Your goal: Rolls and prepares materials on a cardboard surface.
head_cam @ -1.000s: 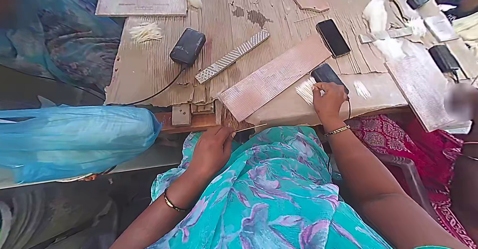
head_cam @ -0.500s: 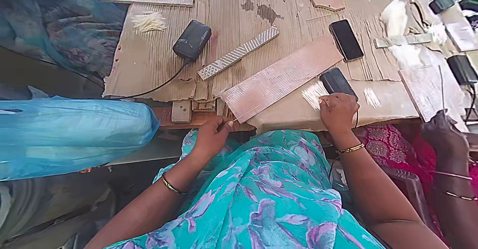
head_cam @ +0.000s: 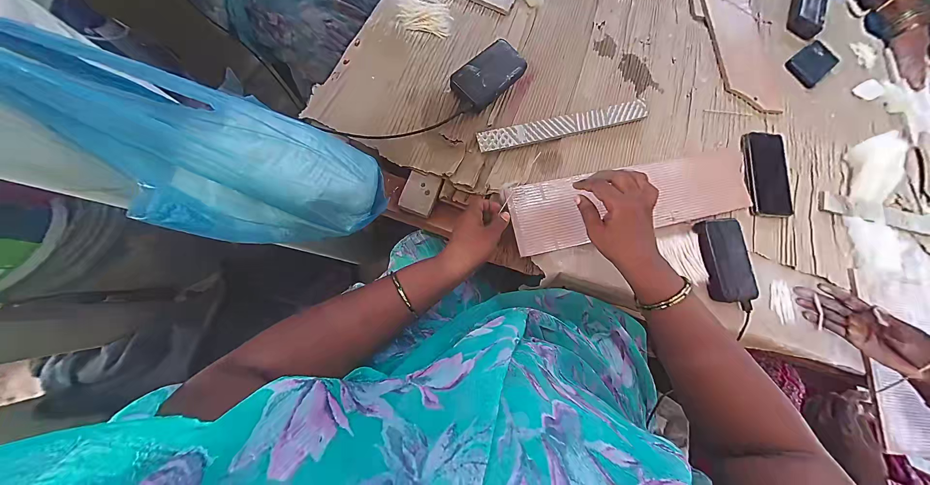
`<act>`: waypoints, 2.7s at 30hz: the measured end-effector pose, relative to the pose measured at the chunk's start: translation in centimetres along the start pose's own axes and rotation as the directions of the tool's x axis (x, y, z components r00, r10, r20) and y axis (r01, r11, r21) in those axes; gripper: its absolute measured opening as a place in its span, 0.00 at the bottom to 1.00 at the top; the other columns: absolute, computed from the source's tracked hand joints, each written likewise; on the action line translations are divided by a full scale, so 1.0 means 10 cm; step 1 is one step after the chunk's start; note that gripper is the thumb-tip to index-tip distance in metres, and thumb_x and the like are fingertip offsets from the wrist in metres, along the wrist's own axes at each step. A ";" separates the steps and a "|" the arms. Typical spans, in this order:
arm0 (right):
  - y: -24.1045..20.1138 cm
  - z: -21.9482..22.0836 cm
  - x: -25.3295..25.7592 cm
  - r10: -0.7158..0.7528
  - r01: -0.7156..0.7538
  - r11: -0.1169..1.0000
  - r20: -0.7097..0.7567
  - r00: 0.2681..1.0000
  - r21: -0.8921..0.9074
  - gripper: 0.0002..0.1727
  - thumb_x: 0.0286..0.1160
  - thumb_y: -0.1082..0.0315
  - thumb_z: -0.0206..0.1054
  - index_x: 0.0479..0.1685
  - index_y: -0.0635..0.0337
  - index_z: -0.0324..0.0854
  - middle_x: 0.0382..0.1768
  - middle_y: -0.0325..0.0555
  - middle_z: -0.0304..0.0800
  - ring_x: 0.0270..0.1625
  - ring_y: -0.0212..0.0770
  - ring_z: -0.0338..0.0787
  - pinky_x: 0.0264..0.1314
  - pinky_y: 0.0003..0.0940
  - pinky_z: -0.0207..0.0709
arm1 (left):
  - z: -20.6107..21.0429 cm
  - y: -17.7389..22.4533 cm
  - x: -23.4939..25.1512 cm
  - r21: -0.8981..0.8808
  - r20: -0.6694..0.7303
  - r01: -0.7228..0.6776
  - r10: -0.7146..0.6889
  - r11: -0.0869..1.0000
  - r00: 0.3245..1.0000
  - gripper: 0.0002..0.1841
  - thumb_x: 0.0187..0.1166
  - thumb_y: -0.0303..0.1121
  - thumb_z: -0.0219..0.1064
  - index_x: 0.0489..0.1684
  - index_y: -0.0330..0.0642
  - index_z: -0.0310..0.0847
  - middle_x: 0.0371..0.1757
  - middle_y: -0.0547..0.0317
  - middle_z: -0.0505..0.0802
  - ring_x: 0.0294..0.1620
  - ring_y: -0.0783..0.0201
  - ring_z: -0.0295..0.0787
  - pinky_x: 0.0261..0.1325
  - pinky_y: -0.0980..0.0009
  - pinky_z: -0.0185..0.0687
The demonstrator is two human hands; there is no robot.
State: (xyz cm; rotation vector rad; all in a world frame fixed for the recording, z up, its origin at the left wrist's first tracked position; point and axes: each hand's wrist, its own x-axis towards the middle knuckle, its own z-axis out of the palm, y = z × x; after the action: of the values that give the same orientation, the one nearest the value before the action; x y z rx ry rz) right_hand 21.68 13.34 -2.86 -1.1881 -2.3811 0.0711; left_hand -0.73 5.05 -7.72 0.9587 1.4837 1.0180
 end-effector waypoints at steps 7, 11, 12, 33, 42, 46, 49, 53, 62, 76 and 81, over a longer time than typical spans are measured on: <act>-0.46 0.49 0.65 0.048 -0.033 0.998 0.398 0.916 -0.046 0.22 0.80 0.48 0.69 0.63 0.51 0.89 0.59 0.51 0.91 0.70 0.58 0.81 0.71 0.65 0.63 | -0.03 0.05 0.09 -0.218 -0.042 0.101 -0.112 0.971 0.993 0.13 0.91 0.33 0.59 0.65 0.36 0.72 0.43 0.53 0.83 0.32 0.67 0.79 0.37 0.71 0.77; -0.60 0.61 0.77 0.135 -0.110 0.991 0.489 0.862 -0.080 0.14 0.77 0.53 0.69 0.48 0.52 0.91 0.51 0.50 0.91 0.63 0.55 0.83 0.66 0.61 0.65 | -0.01 0.02 0.12 -0.338 -0.043 0.105 -0.126 0.935 0.991 0.10 0.95 0.36 0.51 0.57 0.37 0.70 0.40 0.55 0.84 0.29 0.68 0.77 0.35 0.72 0.74; -0.61 0.63 0.79 0.149 -0.147 0.988 0.494 0.856 -0.044 0.11 0.77 0.57 0.69 0.43 0.53 0.91 0.48 0.49 0.90 0.62 0.54 0.83 0.65 0.62 0.65 | -0.01 0.02 0.13 -0.349 -0.036 0.099 -0.119 0.932 0.992 0.11 0.95 0.36 0.50 0.56 0.37 0.70 0.40 0.55 0.83 0.30 0.68 0.77 0.36 0.72 0.74; -1.11 -0.62 -0.20 0.395 -0.433 0.164 0.343 0.852 0.887 0.11 0.88 0.69 0.60 0.36 0.52 0.84 0.31 0.33 0.87 0.35 0.26 0.86 0.47 0.22 0.83 | -0.09 0.50 -0.49 -0.292 0.026 -0.336 0.359 0.895 0.933 0.11 0.89 0.38 0.62 0.59 0.46 0.83 0.48 0.62 0.85 0.36 0.75 0.79 0.39 0.78 0.77; -1.24 -0.71 -0.50 0.342 -0.303 0.437 0.155 0.927 0.847 0.03 0.83 0.70 0.66 0.40 0.55 0.82 0.27 0.32 0.85 0.30 0.23 0.82 0.36 0.16 0.77 | 0.03 0.57 -0.99 -0.438 0.254 -0.288 0.425 0.851 0.869 0.06 0.88 0.34 0.61 0.45 0.47 0.83 0.31 0.70 0.84 0.29 0.78 0.77 0.36 0.82 0.73; -1.29 -0.74 -0.56 0.340 -0.307 0.522 0.137 0.931 0.796 0.02 0.82 0.70 0.67 0.40 0.56 0.81 0.26 0.32 0.84 0.28 0.22 0.81 0.34 0.16 0.75 | 0.04 0.54 -1.06 -0.476 0.268 -0.230 0.389 0.849 0.882 0.13 0.92 0.41 0.53 0.44 0.47 0.82 0.32 0.70 0.87 0.29 0.79 0.78 0.36 0.82 0.74; -1.31 -0.74 -0.60 0.320 -0.300 0.597 0.122 0.940 0.744 0.03 0.82 0.68 0.67 0.40 0.56 0.82 0.26 0.31 0.84 0.27 0.21 0.80 0.31 0.15 0.72 | 0.04 0.54 -1.11 -0.471 0.256 -0.195 0.345 0.860 0.903 0.13 0.93 0.37 0.54 0.43 0.45 0.83 0.36 0.66 0.90 0.29 0.78 0.79 0.35 0.82 0.74; -1.36 -0.74 -0.62 0.359 -0.317 0.530 0.131 0.924 0.786 0.03 0.83 0.69 0.66 0.40 0.56 0.81 0.25 0.31 0.82 0.26 0.21 0.78 0.30 0.14 0.71 | 0.03 0.50 -1.12 -0.491 0.246 -0.159 0.311 0.857 0.918 0.09 0.89 0.28 0.58 0.39 0.41 0.84 0.34 0.63 0.90 0.27 0.77 0.80 0.33 0.82 0.75; -1.44 -0.65 -0.64 0.494 -0.300 0.347 0.099 0.864 0.888 0.11 0.76 0.82 0.65 0.49 0.57 0.84 0.34 0.32 0.89 0.37 0.23 0.86 0.45 0.19 0.81 | 0.00 0.45 -1.05 -0.605 0.352 0.056 0.203 0.794 0.913 0.06 0.86 0.21 0.60 0.48 0.41 0.82 0.32 0.61 0.88 0.24 0.76 0.79 0.28 0.83 0.74; -1.50 -0.47 -0.71 0.503 -0.215 0.170 0.103 0.858 0.962 0.13 0.74 0.85 0.65 0.48 0.57 0.86 0.36 0.36 0.93 0.39 0.27 0.92 0.46 0.23 0.86 | -0.03 0.39 -0.96 -0.535 0.591 0.228 0.167 0.814 0.790 0.08 0.86 0.21 0.58 0.43 0.42 0.83 0.29 0.63 0.89 0.24 0.77 0.81 0.27 0.84 0.75; -1.48 -0.47 -0.71 0.552 -0.217 0.114 0.120 0.825 0.969 0.12 0.79 0.82 0.62 0.49 0.56 0.86 0.39 0.37 0.93 0.40 0.28 0.91 0.47 0.23 0.85 | -0.04 0.39 -0.95 -0.532 0.559 0.195 0.169 0.824 0.812 0.09 0.87 0.23 0.57 0.40 0.43 0.83 0.34 0.63 0.89 0.24 0.77 0.79 0.27 0.84 0.74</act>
State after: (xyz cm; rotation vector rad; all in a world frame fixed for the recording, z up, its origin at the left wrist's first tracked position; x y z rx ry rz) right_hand 16.40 -2.12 2.25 -0.9563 -1.1248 1.3090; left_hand 0.32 -2.69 -1.12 0.7181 0.5971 0.9529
